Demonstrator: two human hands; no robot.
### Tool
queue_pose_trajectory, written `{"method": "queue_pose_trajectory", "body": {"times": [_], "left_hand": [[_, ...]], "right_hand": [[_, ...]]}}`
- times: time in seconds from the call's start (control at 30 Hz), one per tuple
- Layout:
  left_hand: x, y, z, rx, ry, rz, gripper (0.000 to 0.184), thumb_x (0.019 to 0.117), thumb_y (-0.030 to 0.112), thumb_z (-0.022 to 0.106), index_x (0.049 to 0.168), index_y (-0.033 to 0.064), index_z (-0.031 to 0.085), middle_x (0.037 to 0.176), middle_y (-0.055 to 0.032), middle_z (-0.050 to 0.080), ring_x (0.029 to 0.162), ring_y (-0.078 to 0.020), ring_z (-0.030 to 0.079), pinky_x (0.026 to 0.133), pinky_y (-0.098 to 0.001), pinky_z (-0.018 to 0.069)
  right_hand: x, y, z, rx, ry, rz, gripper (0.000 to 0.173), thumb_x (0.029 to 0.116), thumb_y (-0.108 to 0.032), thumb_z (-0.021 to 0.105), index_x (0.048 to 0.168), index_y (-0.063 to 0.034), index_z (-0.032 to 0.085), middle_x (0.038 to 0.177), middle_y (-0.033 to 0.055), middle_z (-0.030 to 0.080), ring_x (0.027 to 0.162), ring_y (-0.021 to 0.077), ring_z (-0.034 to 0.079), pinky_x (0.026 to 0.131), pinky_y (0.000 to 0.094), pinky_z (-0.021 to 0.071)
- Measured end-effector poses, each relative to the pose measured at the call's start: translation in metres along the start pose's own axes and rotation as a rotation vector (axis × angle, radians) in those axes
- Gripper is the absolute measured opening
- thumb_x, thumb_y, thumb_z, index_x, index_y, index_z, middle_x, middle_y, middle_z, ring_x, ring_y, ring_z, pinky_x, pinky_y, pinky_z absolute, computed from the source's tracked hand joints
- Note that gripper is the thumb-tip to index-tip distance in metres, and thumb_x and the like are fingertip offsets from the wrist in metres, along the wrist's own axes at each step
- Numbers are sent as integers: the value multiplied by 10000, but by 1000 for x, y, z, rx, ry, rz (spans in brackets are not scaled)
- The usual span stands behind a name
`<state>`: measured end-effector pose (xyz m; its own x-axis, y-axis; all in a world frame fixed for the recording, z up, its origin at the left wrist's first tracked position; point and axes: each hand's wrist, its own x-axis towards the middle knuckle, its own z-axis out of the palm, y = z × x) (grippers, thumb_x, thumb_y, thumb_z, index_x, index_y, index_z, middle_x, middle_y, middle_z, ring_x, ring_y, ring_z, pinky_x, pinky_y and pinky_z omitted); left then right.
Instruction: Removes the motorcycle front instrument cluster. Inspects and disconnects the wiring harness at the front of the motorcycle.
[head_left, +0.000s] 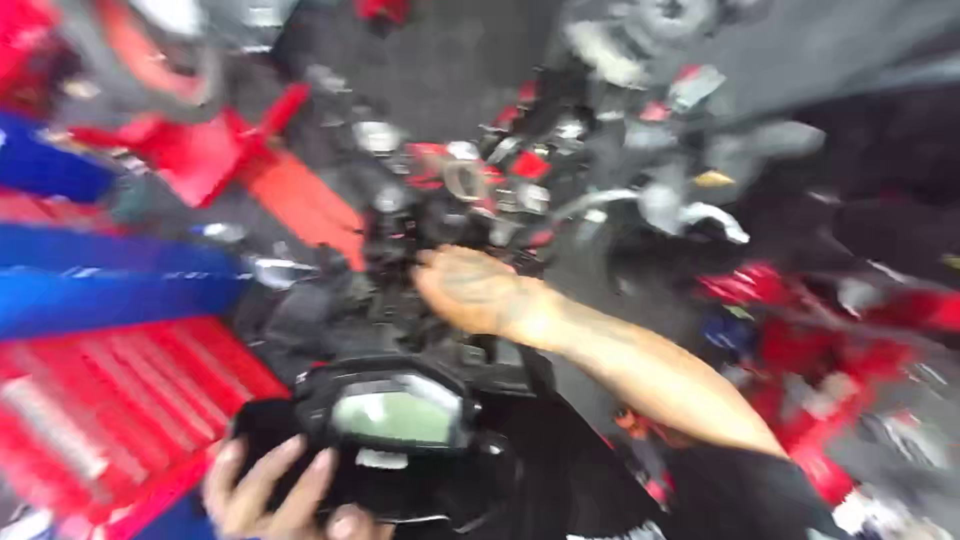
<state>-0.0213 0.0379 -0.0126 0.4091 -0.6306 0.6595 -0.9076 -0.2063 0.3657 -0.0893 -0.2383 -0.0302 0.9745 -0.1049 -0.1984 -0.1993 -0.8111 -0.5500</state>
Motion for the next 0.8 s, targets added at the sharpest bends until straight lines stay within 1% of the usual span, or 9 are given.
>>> {"method": "queue_pose_trajectory", "body": {"times": [0.07, 0.13, 0.23, 0.37, 0.5, 0.6, 0.67, 0.73, 0.8], "left_hand": [[-6, 3, -1, -12, -19, -69, 482, 1032, 590, 317, 1222, 297, 649, 1412, 109, 536, 1494, -203, 312, 1259, -505, 174], [-8, 4, 5, -28, -3, -82, 478, 1029, 590, 306, 1223, 309, 642, 1418, 117, 518, 1500, -200, 298, 1258, -524, 161], [-9, 2, 3, -33, 0, -71, 481, 1022, 597, 321, 1201, 293, 648, 1408, 93, 524, 1493, -218, 311, 1252, -535, 175], [-12, -2, 0, -35, -8, -66, 463, 1009, 600, 346, 1213, 306, 641, 1402, 102, 524, 1491, -214, 317, 1246, -545, 187], [-13, 0, 2, -32, 3, -64, 469, 1006, 606, 344, 1201, 308, 648, 1409, 103, 526, 1498, -217, 309, 1246, -549, 188], [-9, 1, 6, -33, 20, -52, 460, 1001, 602, 353, 1179, 301, 652, 1384, 93, 529, 1486, -216, 318, 1241, -548, 188], [-8, 0, 6, -31, 20, -49, 467, 1005, 606, 346, 1187, 302, 651, 1399, 94, 520, 1492, -212, 308, 1243, -546, 188], [-9, 0, 6, -26, 15, -50, 472, 1009, 603, 337, 1201, 303, 646, 1412, 94, 513, 1498, -208, 301, 1243, -545, 190], [-8, 1, 6, -30, 13, -59, 463, 1009, 594, 342, 1199, 300, 646, 1399, 94, 518, 1491, -206, 311, 1242, -546, 191]], "right_hand": [[4, 15, -3, 64, -174, -24, 473, 900, -115, 728, 1344, -9, 605, 1383, 248, 572, 1241, 458, 562, 988, 605, 491], [2, 26, -7, 70, -209, -43, 644, 883, -120, 761, 1469, -13, 517, 1481, 262, 507, 1310, 476, 518, 1055, 608, 442], [1, 22, 13, -26, -56, -40, 510, 888, -118, 739, 1374, -52, 599, 1294, 230, 635, 1178, 451, 606, 946, 576, 530], [4, 16, 18, -55, 186, -116, 204, 999, -183, 623, 1127, -47, 705, 921, 132, 702, 870, 323, 694, 766, 469, 569], [20, 6, 21, -39, 367, -146, 196, 1018, -176, 596, 1106, -46, 714, 815, 85, 699, 749, 260, 699, 682, 417, 566], [38, -3, 23, 11, 385, -118, 307, 963, -108, 652, 1263, -45, 668, 896, 93, 729, 802, 272, 712, 729, 435, 581], [43, -6, 22, 17, 300, -117, 348, 931, -131, 701, 1269, -65, 645, 995, 102, 724, 936, 309, 678, 823, 440, 555], [41, -2, 20, 34, 212, -133, 446, 905, -159, 741, 1333, -87, 634, 1159, 145, 681, 1087, 349, 633, 914, 457, 541], [41, 6, 20, 66, 183, -146, 524, 881, -124, 749, 1386, -117, 610, 1272, 186, 605, 1134, 375, 608, 916, 476, 551]]}}
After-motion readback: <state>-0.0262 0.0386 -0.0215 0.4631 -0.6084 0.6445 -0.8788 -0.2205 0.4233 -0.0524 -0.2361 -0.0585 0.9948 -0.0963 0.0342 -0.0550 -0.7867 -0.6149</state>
